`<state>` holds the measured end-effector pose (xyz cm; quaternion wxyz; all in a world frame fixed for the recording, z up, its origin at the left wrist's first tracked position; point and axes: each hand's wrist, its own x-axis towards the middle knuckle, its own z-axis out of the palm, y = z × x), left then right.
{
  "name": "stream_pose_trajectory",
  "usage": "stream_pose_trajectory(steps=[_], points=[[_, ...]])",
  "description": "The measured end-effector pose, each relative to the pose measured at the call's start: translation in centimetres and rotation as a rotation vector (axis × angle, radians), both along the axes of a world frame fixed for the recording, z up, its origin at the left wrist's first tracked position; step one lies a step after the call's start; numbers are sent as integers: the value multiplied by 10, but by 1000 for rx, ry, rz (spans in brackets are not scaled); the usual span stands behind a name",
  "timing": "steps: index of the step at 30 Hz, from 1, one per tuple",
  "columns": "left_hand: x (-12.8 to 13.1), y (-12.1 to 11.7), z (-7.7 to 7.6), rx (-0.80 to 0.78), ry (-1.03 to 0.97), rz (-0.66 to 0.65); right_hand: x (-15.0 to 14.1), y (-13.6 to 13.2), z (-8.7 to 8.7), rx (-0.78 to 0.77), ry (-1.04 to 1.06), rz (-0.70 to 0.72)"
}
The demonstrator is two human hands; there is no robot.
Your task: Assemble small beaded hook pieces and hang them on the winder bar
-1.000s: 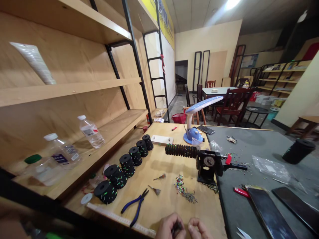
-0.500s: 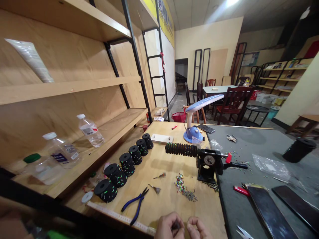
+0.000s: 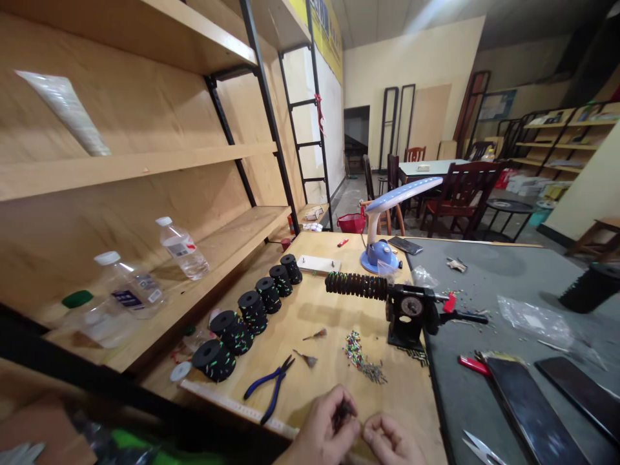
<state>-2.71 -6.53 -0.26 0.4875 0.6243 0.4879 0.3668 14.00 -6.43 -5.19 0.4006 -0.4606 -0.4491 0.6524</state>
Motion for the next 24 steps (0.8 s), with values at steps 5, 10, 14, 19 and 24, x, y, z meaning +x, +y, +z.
stream_pose_trajectory(steps=[5,10,14,19,24], points=[[6,3,3,12,-26,111,-5,-9,11,38,-49,-57],[-8,16,0,-28,-103,275,1,-15,7,-17,-84,-79],[-19,14,-3,-200,-222,213,8,-17,6,-59,-47,-110],[-13,-2,-7,-263,-109,95,8,-18,16,-121,25,-107],[-5,-9,-3,-174,-34,30,9,-18,22,-164,53,-80]])
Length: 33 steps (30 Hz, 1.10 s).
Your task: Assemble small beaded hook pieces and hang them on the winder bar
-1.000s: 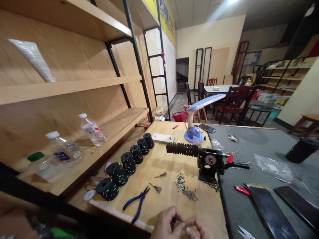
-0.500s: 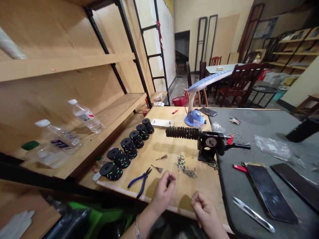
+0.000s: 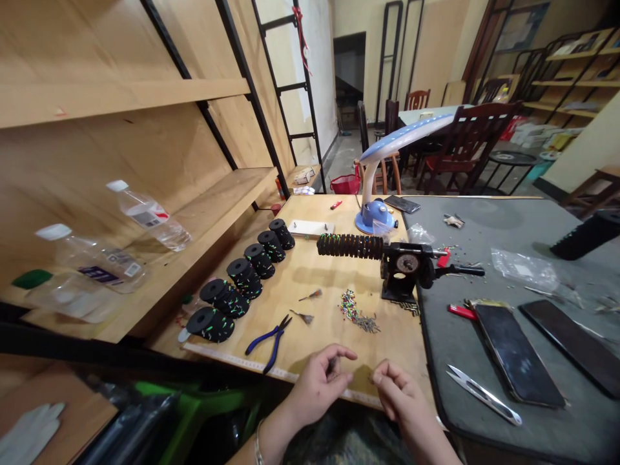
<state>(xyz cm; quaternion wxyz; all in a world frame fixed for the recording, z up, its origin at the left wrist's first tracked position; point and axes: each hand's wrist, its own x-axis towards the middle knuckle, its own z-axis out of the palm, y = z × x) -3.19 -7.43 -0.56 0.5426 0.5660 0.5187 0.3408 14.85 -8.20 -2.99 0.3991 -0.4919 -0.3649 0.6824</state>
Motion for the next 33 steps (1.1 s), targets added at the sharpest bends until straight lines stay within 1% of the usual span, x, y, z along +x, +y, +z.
stream_pose_trajectory(steps=[4,8,10,14,17,20,22,25,29,31,33], points=[[3,5,10,134,67,-87,0,1,1,-48,32,30],[5,11,21,245,118,-164,0,0,6,-86,84,48],[6,13,22,238,122,-137,0,0,9,-96,91,59],[7,12,18,101,44,-41,1,0,9,-88,87,56],[6,11,14,35,-34,-9,2,0,3,-93,76,58],[1,12,12,36,-60,77,2,1,-5,-95,78,47],[-3,12,11,50,-38,97,3,0,-9,-100,86,40],[-6,9,10,99,58,0,3,-1,-10,-106,100,48],[0,5,13,159,119,-134,2,0,-4,-115,107,85],[4,6,16,181,114,-154,2,1,1,-125,105,111],[7,8,18,182,106,-126,1,1,4,-132,101,125]])
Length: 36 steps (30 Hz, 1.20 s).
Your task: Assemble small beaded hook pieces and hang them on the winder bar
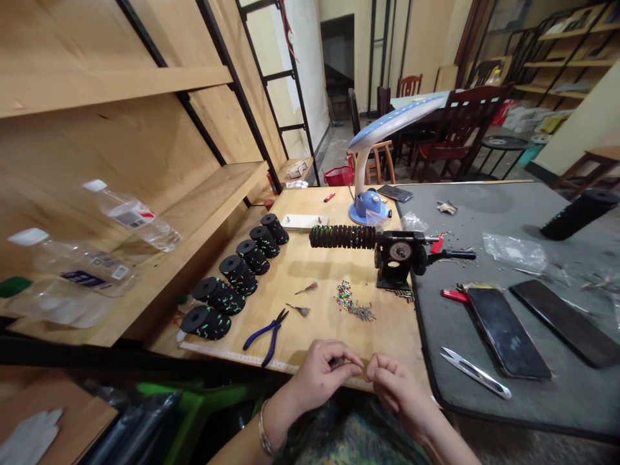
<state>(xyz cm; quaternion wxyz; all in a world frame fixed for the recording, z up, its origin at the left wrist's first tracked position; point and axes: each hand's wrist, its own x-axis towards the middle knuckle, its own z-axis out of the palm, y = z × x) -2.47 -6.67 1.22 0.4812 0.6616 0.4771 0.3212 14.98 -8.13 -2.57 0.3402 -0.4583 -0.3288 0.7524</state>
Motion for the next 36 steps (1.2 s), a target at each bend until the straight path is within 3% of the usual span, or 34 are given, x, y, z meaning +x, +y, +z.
stream_pose_trajectory(steps=[5,9,12,14,19,24,28,36], points=[[-1,2,-1,-121,-76,126,3,0,-2,25,-57,26],[-3,1,1,-138,-78,149,21,7,5,184,-224,67],[-3,0,6,-48,22,138,40,13,23,377,-440,-59],[-3,-1,11,44,104,121,46,14,37,445,-469,-85],[0,-2,24,201,219,42,26,9,60,492,-392,33],[0,-2,29,225,230,4,2,8,50,492,-236,156],[0,-1,26,186,215,11,0,11,39,465,-272,201],[-1,10,22,134,316,34,7,16,36,522,-413,109]])
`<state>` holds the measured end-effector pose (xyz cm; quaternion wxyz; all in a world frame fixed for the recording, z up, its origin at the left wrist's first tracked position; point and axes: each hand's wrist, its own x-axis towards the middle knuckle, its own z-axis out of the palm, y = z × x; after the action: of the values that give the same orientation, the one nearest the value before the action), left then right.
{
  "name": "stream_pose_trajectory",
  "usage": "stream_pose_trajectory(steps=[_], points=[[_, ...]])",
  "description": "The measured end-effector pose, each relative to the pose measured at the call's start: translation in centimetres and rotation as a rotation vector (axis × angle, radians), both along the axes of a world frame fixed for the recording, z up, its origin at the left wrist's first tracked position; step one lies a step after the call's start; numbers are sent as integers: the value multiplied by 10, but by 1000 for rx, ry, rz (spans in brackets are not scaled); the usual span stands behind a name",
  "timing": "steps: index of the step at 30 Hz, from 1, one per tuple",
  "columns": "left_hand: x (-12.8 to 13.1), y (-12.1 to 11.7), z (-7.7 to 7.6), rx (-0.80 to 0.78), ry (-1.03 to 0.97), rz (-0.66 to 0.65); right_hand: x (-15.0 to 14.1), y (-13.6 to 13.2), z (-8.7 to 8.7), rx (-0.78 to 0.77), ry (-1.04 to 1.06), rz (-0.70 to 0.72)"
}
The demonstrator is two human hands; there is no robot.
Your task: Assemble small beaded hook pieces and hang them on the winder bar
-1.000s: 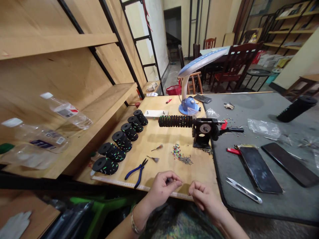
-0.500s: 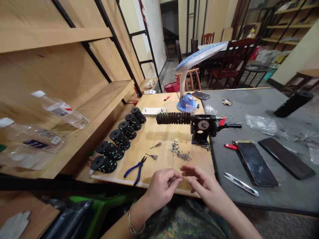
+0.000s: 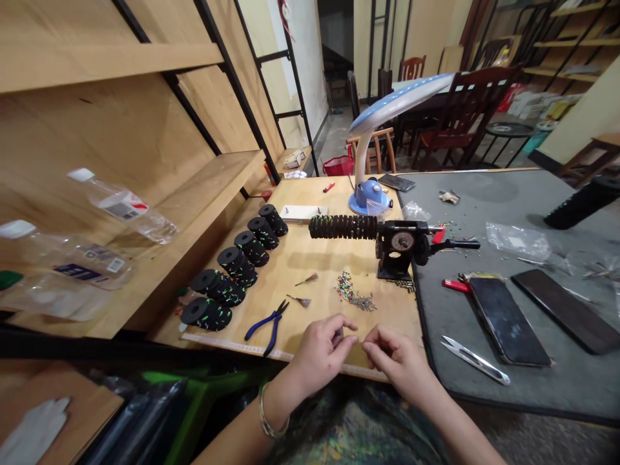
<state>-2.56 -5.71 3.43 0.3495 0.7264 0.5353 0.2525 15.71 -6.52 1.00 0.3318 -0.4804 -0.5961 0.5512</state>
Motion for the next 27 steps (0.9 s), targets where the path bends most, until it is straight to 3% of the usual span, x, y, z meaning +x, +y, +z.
stream_pose_trajectory(steps=[5,10,14,19,23,27], points=[[-3,9,-21,-13,371,90,3,-2,-23,-171,148,-156],[-3,13,-33,78,400,128,-1,-7,-50,-334,270,-179],[-19,28,-25,160,420,224,-6,-13,-47,-369,288,-266],[-46,70,-16,245,482,300,-11,-16,-38,-373,309,-311],[-54,103,-25,199,501,290,-13,-17,-37,-395,334,-300],[-56,117,-36,158,458,296,-13,-18,-36,-394,353,-312]])
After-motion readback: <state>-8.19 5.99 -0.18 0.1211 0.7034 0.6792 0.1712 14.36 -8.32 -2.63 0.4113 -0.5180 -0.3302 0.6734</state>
